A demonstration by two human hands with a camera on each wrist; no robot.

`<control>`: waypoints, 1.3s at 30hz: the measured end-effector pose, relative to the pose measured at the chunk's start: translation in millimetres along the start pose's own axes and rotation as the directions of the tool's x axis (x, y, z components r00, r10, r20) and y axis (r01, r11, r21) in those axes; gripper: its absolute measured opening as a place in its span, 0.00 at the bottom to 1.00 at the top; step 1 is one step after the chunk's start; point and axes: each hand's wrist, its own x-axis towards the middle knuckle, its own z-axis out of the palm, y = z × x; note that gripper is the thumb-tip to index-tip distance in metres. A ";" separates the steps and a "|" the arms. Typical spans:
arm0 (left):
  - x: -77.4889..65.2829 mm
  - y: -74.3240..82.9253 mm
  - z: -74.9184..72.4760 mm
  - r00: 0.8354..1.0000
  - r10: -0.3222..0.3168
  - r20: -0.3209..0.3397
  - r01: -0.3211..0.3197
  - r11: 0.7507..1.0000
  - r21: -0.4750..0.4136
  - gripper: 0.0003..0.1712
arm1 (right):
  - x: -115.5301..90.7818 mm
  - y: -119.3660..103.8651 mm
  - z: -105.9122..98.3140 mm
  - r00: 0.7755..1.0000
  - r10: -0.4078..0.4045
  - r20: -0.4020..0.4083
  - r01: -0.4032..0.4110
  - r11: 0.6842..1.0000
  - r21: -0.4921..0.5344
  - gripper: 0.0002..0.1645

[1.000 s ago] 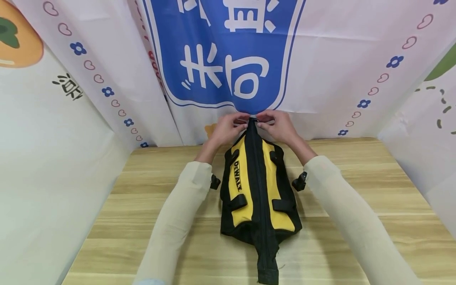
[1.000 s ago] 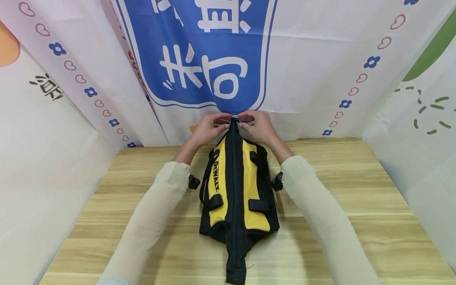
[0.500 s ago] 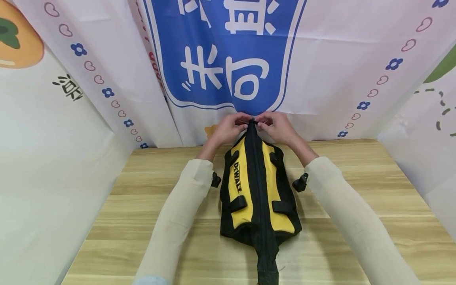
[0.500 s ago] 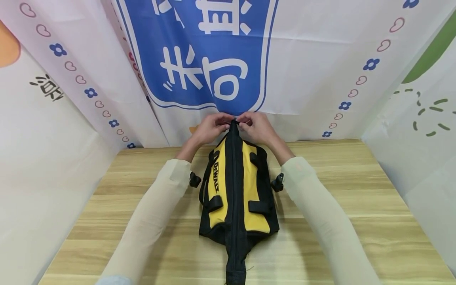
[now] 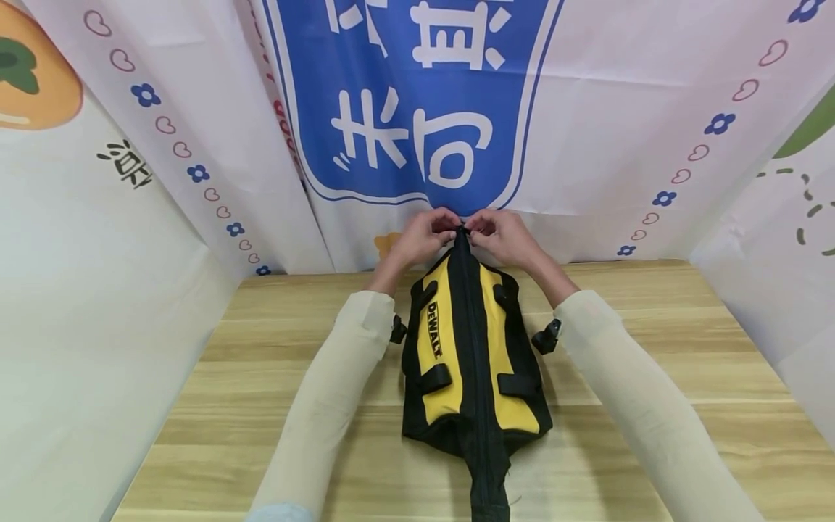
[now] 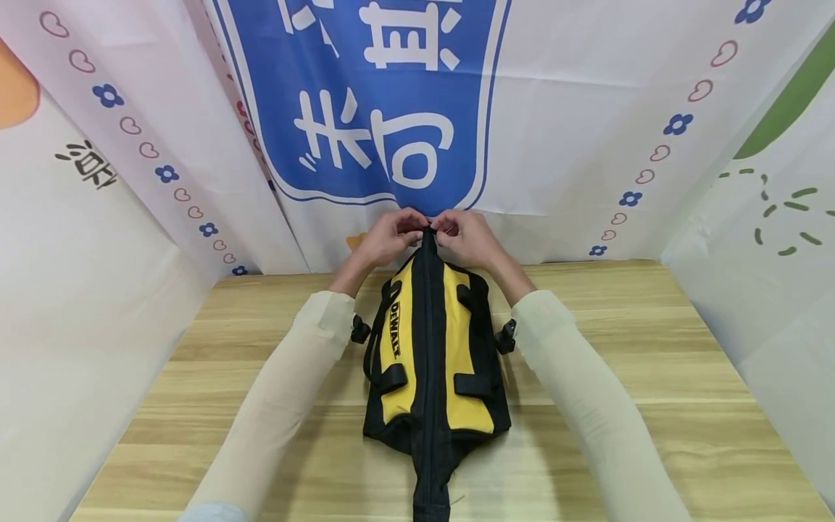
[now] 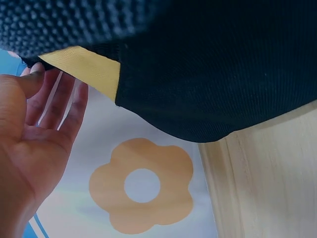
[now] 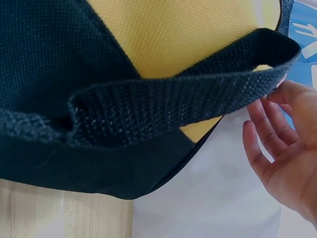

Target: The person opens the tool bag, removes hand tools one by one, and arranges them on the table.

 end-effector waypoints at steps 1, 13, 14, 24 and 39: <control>0.0 -0.4 0.4 1.000 0.000 0.005 0.000 1.000 -0.009 0.11 | -0.3 -0.4 -0.1 1.000 0.000 0.001 0.000 1.000 -0.001 0.12; 2.3 -0.5 4.3 0.999 0.012 -0.052 -0.012 1.000 0.010 0.06 | -3.7 -6.2 0.7 1.000 -0.005 0.000 0.005 0.999 -0.042 0.13; 2.5 0.5 4.3 0.998 0.015 -0.057 -0.014 1.000 0.009 0.06 | -4.5 -7.3 -0.2 1.000 -0.010 0.001 0.010 0.999 -0.053 0.13; 3.7 5.8 2.0 0.997 -0.006 -0.076 0.004 1.000 -0.021 0.06 | -21.0 -16.9 -7.7 0.998 -0.052 0.032 0.054 0.995 -0.080 0.09; 3.1 -2.4 3.2 0.993 -0.057 -0.101 0.049 0.995 -0.089 0.05 | -77.6 -37.5 -9.4 0.979 -0.114 0.171 0.118 0.993 -0.014 0.08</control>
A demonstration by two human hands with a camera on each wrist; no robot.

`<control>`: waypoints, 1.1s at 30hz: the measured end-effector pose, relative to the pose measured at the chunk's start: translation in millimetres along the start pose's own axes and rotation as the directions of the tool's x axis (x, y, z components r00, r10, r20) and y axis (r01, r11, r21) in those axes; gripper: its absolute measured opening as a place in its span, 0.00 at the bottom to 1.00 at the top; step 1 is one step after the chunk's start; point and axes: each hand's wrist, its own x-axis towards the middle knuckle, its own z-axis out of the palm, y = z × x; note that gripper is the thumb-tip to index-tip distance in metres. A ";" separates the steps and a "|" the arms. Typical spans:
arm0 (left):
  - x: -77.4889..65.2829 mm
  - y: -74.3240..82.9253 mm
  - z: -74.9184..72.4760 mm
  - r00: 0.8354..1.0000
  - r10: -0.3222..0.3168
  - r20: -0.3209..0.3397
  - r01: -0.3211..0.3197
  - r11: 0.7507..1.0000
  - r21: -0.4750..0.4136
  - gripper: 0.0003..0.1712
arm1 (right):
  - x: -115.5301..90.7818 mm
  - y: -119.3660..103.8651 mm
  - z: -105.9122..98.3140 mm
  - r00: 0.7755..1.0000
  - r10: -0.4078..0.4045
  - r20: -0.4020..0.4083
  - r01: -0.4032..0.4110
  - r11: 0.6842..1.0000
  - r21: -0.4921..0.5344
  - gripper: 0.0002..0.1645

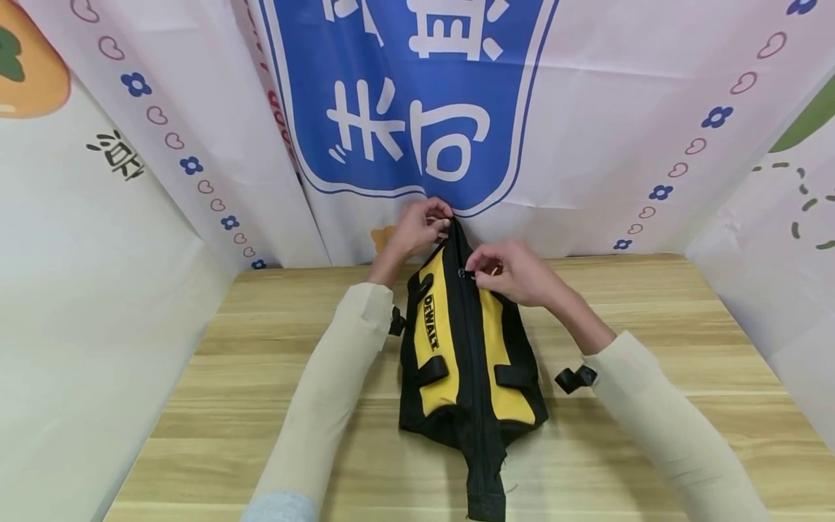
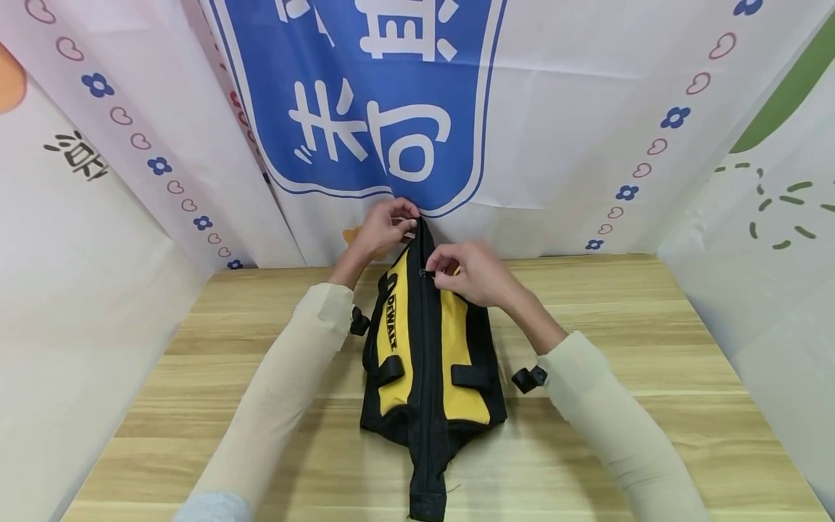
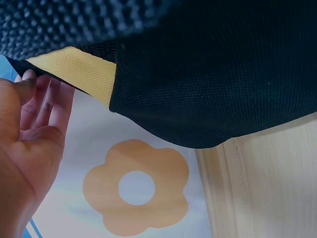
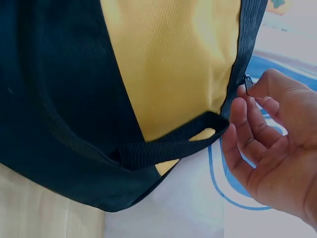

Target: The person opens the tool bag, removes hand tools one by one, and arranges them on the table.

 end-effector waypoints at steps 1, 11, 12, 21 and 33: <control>-0.3 0.3 0.0 1.000 -0.002 -0.001 0.002 1.000 -0.004 0.05 | -3.7 -1.5 1.1 1.000 0.000 -0.001 0.000 1.000 0.007 0.08; -2.2 1.3 0.2 1.000 -0.024 -0.008 0.024 0.999 -0.026 0.05 | -38.8 -19.3 9.2 0.999 0.021 0.031 -0.023 0.998 0.051 0.09; -2.3 1.4 0.1 1.000 -0.024 -0.008 0.024 0.999 -0.025 0.05 | -42.2 -20.8 9.9 0.999 0.017 0.036 -0.019 0.998 0.057 0.09; -1.5 4.5 -0.6 0.999 -0.032 -0.003 0.032 0.998 -0.045 0.05 | -73.7 -33.0 15.5 0.997 0.010 0.073 -0.019 0.992 0.126 0.11; -2.0 4.9 -0.6 0.997 -0.074 0.010 0.075 0.995 -0.068 0.05 | -108.9 -52.3 23.9 0.989 -0.050 0.137 0.024 0.982 0.185 0.15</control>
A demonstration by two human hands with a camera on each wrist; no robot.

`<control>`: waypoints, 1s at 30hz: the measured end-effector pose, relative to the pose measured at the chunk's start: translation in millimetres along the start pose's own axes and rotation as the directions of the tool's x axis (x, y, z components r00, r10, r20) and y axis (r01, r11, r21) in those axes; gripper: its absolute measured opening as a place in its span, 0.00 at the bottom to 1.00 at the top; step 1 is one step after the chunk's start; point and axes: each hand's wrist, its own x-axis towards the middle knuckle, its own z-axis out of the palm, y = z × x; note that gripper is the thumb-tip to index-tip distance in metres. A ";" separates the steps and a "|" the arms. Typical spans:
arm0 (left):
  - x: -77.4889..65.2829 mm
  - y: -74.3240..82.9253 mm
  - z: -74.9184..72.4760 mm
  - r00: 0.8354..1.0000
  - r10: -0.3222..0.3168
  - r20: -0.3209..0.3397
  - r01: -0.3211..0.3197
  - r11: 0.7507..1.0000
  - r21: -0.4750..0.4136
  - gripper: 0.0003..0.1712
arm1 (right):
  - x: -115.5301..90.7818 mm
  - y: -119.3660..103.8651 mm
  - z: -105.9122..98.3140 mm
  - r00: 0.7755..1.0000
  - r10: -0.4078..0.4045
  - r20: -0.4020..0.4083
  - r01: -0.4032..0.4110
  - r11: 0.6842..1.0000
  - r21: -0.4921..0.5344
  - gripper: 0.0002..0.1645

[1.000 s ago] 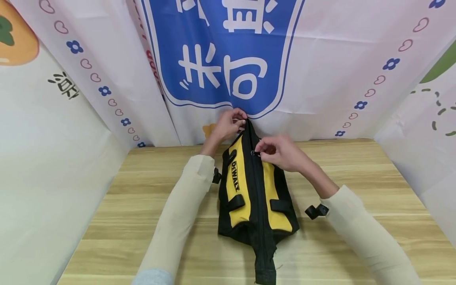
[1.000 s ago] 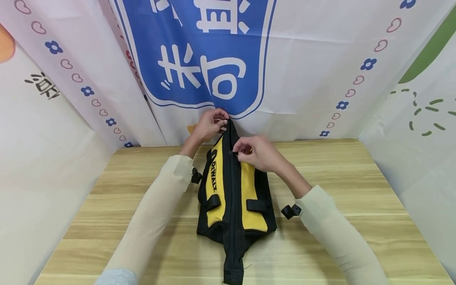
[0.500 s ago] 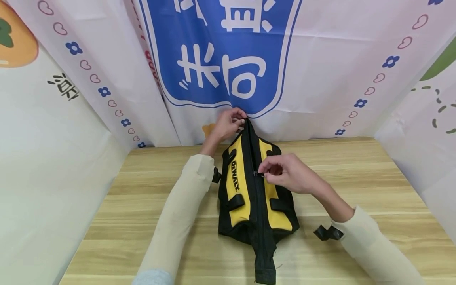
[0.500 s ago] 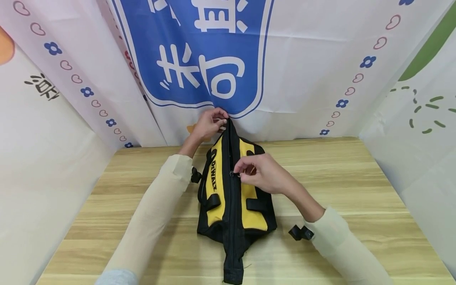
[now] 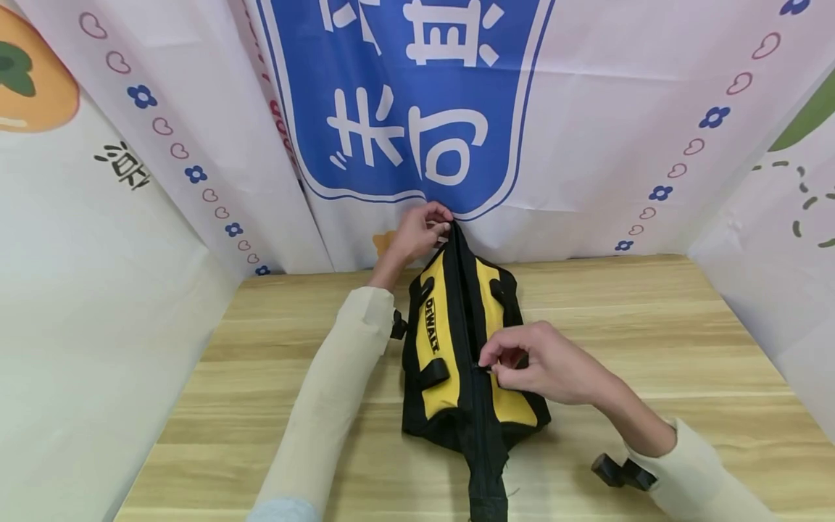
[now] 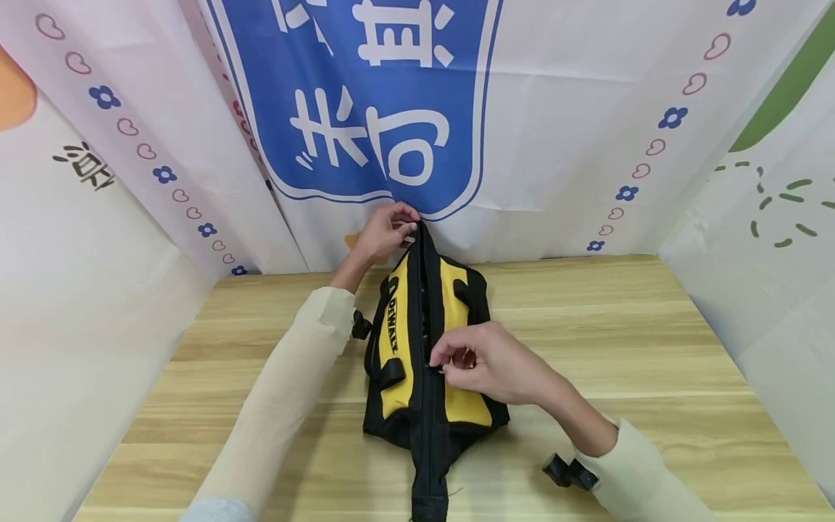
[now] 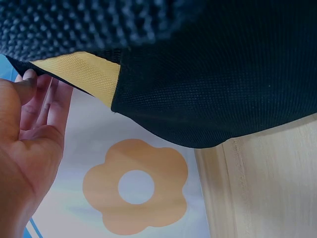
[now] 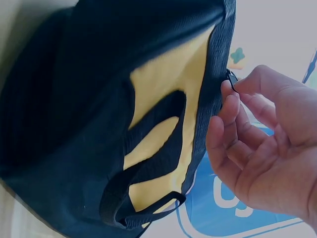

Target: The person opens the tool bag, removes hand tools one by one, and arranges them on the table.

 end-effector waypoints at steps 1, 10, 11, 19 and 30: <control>0.2 0.3 0.1 1.000 0.004 -0.002 -0.004 1.000 -0.002 0.05 | -2.4 -1.2 0.8 1.000 -0.010 0.007 0.010 1.000 0.009 0.15; 2.1 0.6 1.0 1.000 0.011 -0.010 -0.011 1.000 -0.008 0.05 | -20.8 -10.6 9.0 0.992 -0.122 0.039 0.120 0.992 0.044 0.16; 2.2 0.6 1.2 1.000 0.014 -0.011 -0.015 1.000 -0.008 0.05 | -22.4 -11.1 9.5 0.991 -0.129 0.040 0.127 0.991 0.045 0.16; 3.9 0.1 2.6 1.000 0.015 -0.013 -0.015 1.000 -0.006 0.05 | -33.3 -16.4 12.3 0.982 -0.173 0.071 0.170 0.984 0.050 0.19; -10.0 -6.9 -6.4 0.997 0.061 0.048 -0.058 0.997 -0.044 0.16 | -27.7 -6.4 0.6 0.990 -0.131 0.050 0.129 0.991 0.041 0.13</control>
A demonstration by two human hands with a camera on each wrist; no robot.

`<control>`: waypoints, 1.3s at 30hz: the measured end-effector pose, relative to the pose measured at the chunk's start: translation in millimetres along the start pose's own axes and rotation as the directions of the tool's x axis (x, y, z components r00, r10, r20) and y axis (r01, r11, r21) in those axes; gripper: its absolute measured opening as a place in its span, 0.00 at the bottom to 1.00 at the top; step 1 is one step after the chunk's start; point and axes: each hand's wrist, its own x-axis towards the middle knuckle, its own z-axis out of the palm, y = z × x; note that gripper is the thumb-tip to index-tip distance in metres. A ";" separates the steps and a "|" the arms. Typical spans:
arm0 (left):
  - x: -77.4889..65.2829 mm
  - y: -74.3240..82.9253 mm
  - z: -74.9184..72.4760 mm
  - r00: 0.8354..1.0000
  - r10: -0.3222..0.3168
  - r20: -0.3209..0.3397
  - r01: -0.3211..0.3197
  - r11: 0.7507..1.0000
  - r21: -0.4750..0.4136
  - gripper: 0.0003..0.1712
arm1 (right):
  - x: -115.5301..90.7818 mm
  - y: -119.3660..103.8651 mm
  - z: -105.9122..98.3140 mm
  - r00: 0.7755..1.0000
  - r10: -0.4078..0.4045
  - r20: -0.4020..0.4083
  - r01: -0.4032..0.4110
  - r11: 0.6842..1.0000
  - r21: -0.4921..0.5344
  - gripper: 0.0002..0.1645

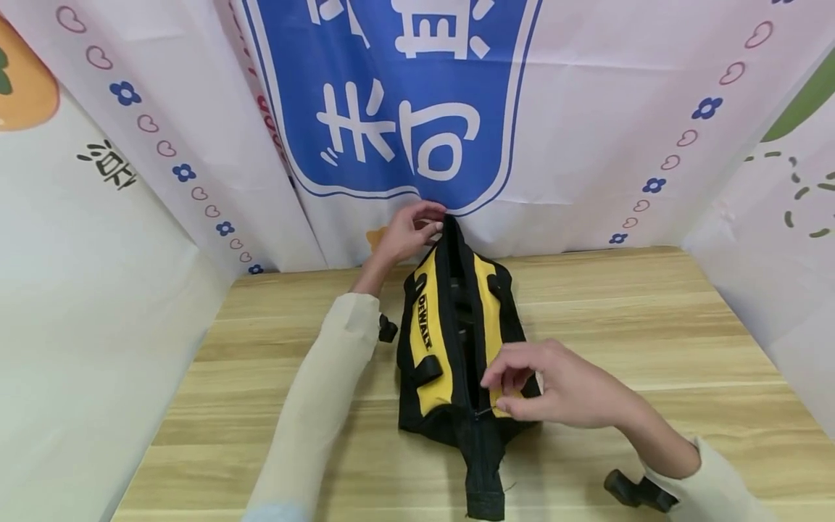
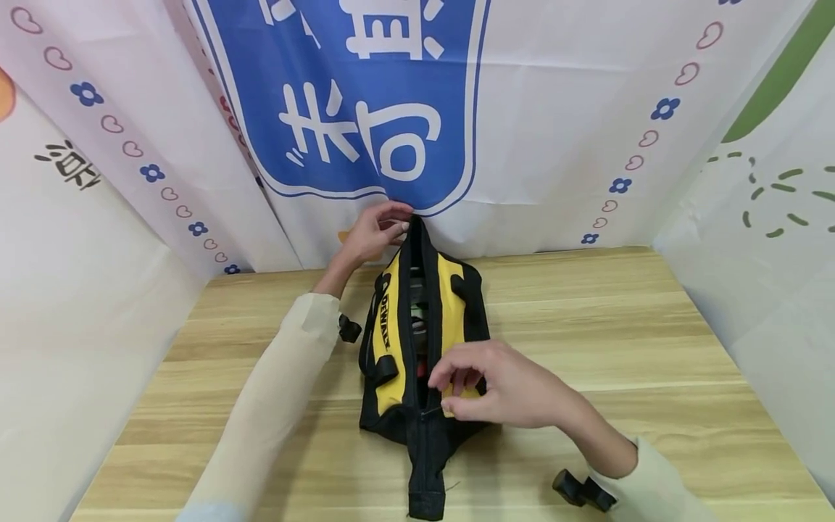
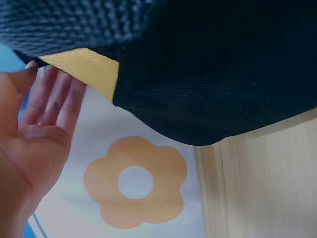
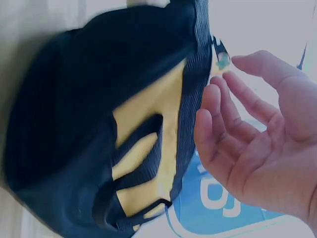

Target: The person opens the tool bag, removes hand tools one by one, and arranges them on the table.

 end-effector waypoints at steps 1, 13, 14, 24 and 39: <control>-4.5 0.6 -1.5 1.000 0.009 0.003 -0.009 1.000 0.010 0.19 | 1.1 2.1 -2.7 1.000 0.010 -0.018 -0.010 1.000 -0.008 0.13; -86.7 21.0 8.7 0.997 0.042 -0.064 -0.030 0.985 0.169 0.36 | 29.2 26.4 -21.3 0.940 0.216 -0.266 -0.248 0.964 -0.096 0.30; -93.6 23.3 10.4 0.996 0.050 -0.067 -0.038 0.984 0.175 0.36 | 31.6 27.7 -21.2 0.937 0.217 -0.274 -0.250 0.964 -0.092 0.31; -140.6 54.7 25.1 0.995 0.083 -0.048 -0.063 0.945 0.321 0.39 | 47.8 32.6 -19.4 0.925 0.234 -0.299 -0.271 0.958 -0.090 0.44; -146.0 66.0 43.5 0.999 0.042 -0.005 -0.037 0.921 0.388 0.39 | 53.4 29.5 -10.5 0.933 0.269 -0.238 -0.306 0.942 -0.137 0.46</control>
